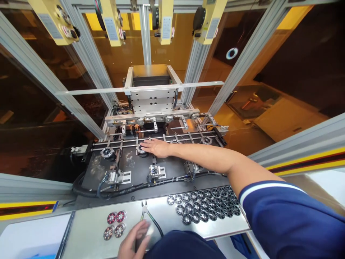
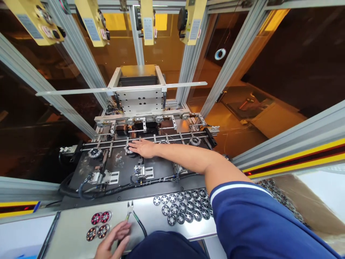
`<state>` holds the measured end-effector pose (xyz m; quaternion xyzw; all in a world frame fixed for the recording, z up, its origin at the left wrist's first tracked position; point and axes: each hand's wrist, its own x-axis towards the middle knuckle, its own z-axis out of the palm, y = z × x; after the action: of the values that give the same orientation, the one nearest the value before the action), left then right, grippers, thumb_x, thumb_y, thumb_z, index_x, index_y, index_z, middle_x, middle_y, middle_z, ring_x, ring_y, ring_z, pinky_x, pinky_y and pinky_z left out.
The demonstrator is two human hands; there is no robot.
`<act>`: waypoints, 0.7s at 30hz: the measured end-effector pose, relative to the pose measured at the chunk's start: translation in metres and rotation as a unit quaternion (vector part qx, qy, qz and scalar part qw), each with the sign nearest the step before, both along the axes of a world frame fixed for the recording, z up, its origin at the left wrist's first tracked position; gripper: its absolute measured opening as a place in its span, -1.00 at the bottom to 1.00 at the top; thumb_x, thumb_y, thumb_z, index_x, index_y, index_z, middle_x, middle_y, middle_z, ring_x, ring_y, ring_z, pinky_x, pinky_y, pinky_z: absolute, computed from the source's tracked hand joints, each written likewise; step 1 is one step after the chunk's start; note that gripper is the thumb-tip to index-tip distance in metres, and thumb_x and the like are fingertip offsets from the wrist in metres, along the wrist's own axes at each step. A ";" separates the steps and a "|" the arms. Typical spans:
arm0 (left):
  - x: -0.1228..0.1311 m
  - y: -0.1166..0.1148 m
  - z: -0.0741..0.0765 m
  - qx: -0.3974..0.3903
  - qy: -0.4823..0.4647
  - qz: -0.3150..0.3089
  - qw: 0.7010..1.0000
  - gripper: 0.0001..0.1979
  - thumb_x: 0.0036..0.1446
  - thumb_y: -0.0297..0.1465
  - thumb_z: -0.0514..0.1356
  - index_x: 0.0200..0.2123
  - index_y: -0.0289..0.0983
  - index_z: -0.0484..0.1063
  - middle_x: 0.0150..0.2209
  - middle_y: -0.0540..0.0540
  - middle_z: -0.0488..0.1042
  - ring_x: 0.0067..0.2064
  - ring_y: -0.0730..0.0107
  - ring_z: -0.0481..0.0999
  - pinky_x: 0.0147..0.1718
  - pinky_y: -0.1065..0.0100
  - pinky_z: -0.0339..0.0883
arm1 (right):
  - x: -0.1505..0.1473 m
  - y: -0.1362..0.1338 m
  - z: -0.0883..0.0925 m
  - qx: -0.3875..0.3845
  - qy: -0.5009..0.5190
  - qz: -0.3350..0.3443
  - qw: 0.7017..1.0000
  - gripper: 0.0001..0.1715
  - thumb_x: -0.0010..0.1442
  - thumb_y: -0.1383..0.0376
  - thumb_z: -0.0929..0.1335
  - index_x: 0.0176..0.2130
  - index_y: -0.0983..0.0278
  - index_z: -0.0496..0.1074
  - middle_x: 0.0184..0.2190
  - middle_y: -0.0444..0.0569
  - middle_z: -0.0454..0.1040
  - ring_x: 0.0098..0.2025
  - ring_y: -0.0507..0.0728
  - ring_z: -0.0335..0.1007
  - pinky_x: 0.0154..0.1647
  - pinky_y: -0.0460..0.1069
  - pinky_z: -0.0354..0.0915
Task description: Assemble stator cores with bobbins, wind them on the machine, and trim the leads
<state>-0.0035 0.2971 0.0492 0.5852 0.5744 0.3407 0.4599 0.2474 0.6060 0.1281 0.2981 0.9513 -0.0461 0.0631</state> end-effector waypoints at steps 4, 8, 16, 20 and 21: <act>0.044 0.027 0.010 0.081 0.127 -0.276 0.949 -0.69 0.28 -0.27 0.17 0.06 -0.15 0.51 0.02 -0.20 0.57 0.03 0.22 0.57 0.05 0.28 0.45 | -0.004 -0.003 0.002 0.027 -0.020 0.003 0.999 -0.34 0.27 0.51 0.24 0.32 0.29 0.20 0.43 0.16 0.03 0.43 0.33 -0.01 0.29 0.33 0.19; 0.088 0.037 -0.005 0.099 0.146 -0.369 0.912 -0.51 0.12 -0.45 0.31 0.13 -0.03 0.45 -0.01 -0.11 0.52 -0.01 0.25 0.55 0.04 0.28 0.44 | -0.010 -0.010 0.005 0.047 -0.026 -0.011 0.999 -0.42 0.31 0.51 0.20 0.28 0.29 0.24 0.41 0.16 0.09 0.42 0.31 0.02 0.28 0.30 0.21; 0.096 0.014 -0.032 0.138 0.209 -0.349 0.903 -0.60 0.11 -0.52 0.26 0.04 -0.16 0.45 0.05 -0.23 0.41 0.00 0.07 0.50 0.01 0.03 0.43 | -0.017 -0.040 0.048 0.107 0.032 -0.082 0.990 -0.43 0.31 0.55 0.18 0.28 0.42 0.21 0.44 0.32 -0.08 0.46 0.41 -0.14 0.29 0.31 0.16; 0.092 0.012 -0.032 0.146 0.181 -0.313 0.921 -0.86 0.14 -0.43 0.28 -0.20 -0.22 0.48 0.05 -0.25 0.49 0.01 0.01 0.52 0.02 -0.06 0.42 | 0.009 -0.107 0.070 0.148 0.219 -0.072 0.962 -0.42 0.27 0.53 0.22 0.27 0.47 0.22 0.37 0.32 0.10 0.43 0.33 -0.08 0.32 0.25 0.15; 0.093 0.013 -0.032 0.145 0.167 -0.306 0.926 -0.90 0.14 -0.41 0.28 -0.24 -0.21 0.48 0.02 -0.23 0.52 -0.03 0.03 0.54 0.00 -0.04 0.44 | 0.018 -0.130 0.068 0.147 0.278 -0.056 0.948 -0.48 0.27 0.51 0.24 0.21 0.47 0.29 0.31 0.32 0.21 0.39 0.30 0.02 0.31 0.23 0.17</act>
<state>0.0891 0.3101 0.0171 0.8413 0.3802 0.1600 0.3493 0.2651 0.4761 0.1961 0.3320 0.9092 0.0092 -0.2511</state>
